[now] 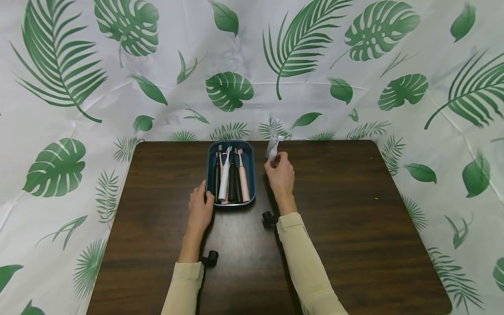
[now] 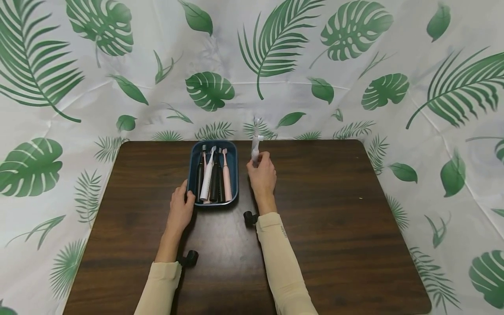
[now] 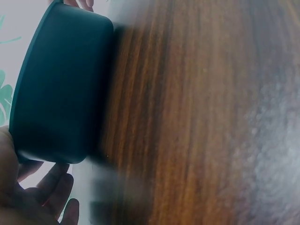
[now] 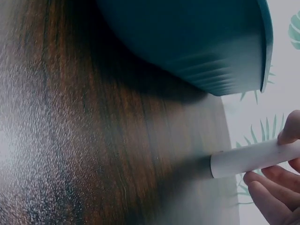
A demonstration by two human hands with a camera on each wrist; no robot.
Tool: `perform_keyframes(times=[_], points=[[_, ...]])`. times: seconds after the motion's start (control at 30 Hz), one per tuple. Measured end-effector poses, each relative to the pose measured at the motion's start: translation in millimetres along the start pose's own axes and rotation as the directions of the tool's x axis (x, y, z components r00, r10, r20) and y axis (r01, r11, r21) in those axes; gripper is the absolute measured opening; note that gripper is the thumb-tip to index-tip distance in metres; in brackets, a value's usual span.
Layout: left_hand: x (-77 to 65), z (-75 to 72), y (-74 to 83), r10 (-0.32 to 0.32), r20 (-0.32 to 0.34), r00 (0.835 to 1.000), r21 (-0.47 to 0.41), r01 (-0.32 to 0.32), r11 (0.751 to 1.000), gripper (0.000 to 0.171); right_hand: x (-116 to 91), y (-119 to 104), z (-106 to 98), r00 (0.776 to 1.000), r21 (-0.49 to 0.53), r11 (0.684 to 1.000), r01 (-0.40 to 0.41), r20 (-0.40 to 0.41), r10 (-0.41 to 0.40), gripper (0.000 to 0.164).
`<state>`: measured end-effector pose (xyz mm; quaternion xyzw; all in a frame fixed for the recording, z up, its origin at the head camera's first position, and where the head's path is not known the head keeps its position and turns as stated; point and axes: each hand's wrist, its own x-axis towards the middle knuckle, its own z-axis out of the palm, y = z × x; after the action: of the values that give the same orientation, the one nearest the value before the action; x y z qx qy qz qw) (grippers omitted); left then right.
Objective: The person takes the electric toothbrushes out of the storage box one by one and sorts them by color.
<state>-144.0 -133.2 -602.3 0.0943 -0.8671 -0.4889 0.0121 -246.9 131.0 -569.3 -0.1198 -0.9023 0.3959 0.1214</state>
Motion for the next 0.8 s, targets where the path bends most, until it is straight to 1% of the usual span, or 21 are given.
perform_keyframes(times=[0.2,0.37,0.53,0.67,0.8], points=[[2.3,1.5,1.5,0.002,0.017,1.000,-0.007,-0.002,1.000,0.057,0.2,5.3,-1.7,1.000,-0.033,0.999,-0.012,0.020,0.013,0.036],[2.9,3.2,2.4,0.013,0.009,1.000,-0.008,-0.013,1.000,0.057,-1.3,11.0,-2.7,0.998,-0.046,0.999,-0.022,0.050,0.024,0.040],[0.7,2.9,3.7,0.004,0.007,1.000,-0.019,-0.003,1.000,0.057,-4.3,13.4,-3.9,0.997,-0.051,0.998,-0.033,0.075,0.037,0.043],[-1.3,1.9,3.4,-0.001,0.005,1.000,-0.021,0.001,1.000,0.057,-8.1,10.5,-6.5,0.994,-0.080,0.996,-0.051,0.097,0.059,0.044],[-1.7,-0.1,2.4,0.003,-0.006,1.000,-0.020,-0.003,1.000,0.057,-13.5,1.6,-12.1,0.986,-0.100,0.993,-0.061,0.146,0.075,0.041]])
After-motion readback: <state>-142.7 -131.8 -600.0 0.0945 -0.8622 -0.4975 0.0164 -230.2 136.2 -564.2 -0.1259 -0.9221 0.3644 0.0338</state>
